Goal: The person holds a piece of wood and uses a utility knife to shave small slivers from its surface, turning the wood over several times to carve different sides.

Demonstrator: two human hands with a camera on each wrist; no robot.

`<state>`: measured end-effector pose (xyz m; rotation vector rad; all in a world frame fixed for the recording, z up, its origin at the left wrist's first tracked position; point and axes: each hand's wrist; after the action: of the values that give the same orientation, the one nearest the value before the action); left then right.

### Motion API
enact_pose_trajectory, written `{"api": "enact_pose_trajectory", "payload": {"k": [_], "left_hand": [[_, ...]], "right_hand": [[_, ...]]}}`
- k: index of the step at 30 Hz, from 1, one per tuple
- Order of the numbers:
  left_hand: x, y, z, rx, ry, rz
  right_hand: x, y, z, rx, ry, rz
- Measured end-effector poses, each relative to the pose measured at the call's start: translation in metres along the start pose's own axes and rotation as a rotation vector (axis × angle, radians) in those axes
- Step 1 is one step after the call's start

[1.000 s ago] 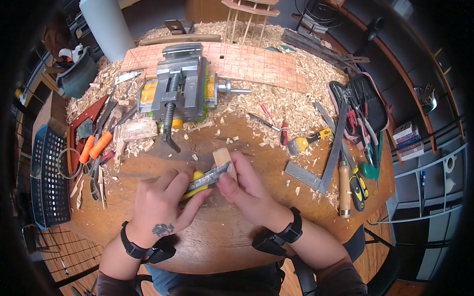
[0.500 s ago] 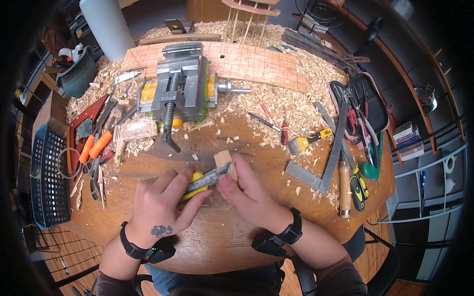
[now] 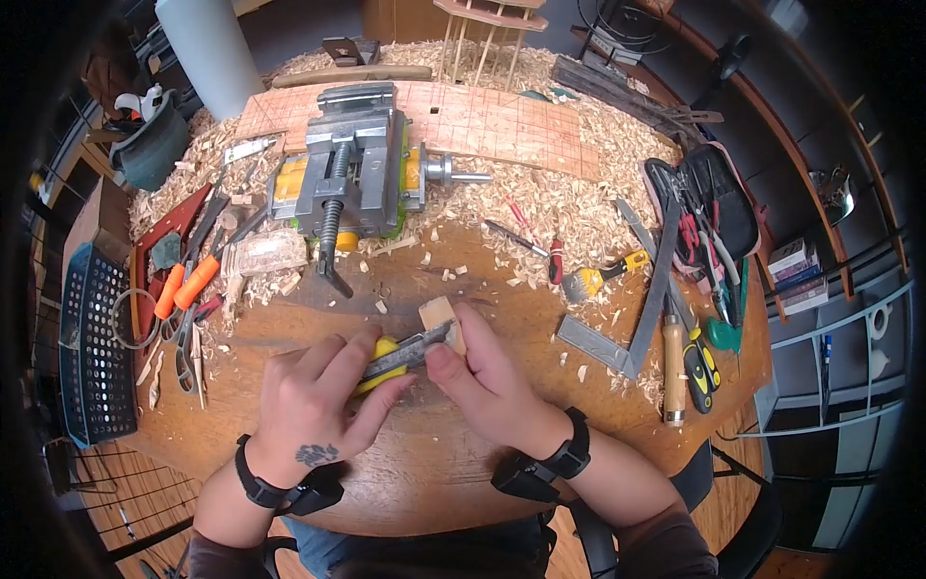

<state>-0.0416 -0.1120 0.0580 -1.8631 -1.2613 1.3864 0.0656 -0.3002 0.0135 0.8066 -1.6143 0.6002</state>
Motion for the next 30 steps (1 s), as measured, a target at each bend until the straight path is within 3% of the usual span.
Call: {"api": "enact_pose_trajectory", "payload": {"k": [2,4,17,20,25,30], "left_hand": [[-0.0004,0.0000,0.0002,0.000,-0.006,-0.002],[-0.0016,-0.0002,0.0002,-0.003,-0.014,-0.018],[-0.0055,0.0027,0.0022,-0.076,-0.029,-0.066],[-0.0061,0.0024,0.0019,-0.082,-0.043,-0.074],[-0.0021,0.0024,0.0010,-0.028,-0.045,-0.054],[0.0000,0.0013,0.0008,0.023,-0.023,-0.045]], "right_hand": [[0.0000,-0.0001,0.0010,-0.005,-0.020,0.013],[0.0027,-0.0006,0.0031,-0.059,0.075,-0.050],[0.0027,0.0010,0.0008,-0.119,0.078,0.103],[0.0037,0.0023,-0.0032,-0.089,-0.025,0.177],[0.0008,0.0034,-0.0049,-0.033,-0.006,-0.086],[0.0010,-0.0019,-0.0023,0.032,0.059,-0.145]]}}
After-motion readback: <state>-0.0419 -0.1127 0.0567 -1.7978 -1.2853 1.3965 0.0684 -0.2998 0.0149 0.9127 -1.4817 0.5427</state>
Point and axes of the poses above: each hand's wrist, its own z-axis away from the middle knuckle, its own y-axis out of the palm, x = y × z, and after that the axes turned 7 degrees about -y, right-handed
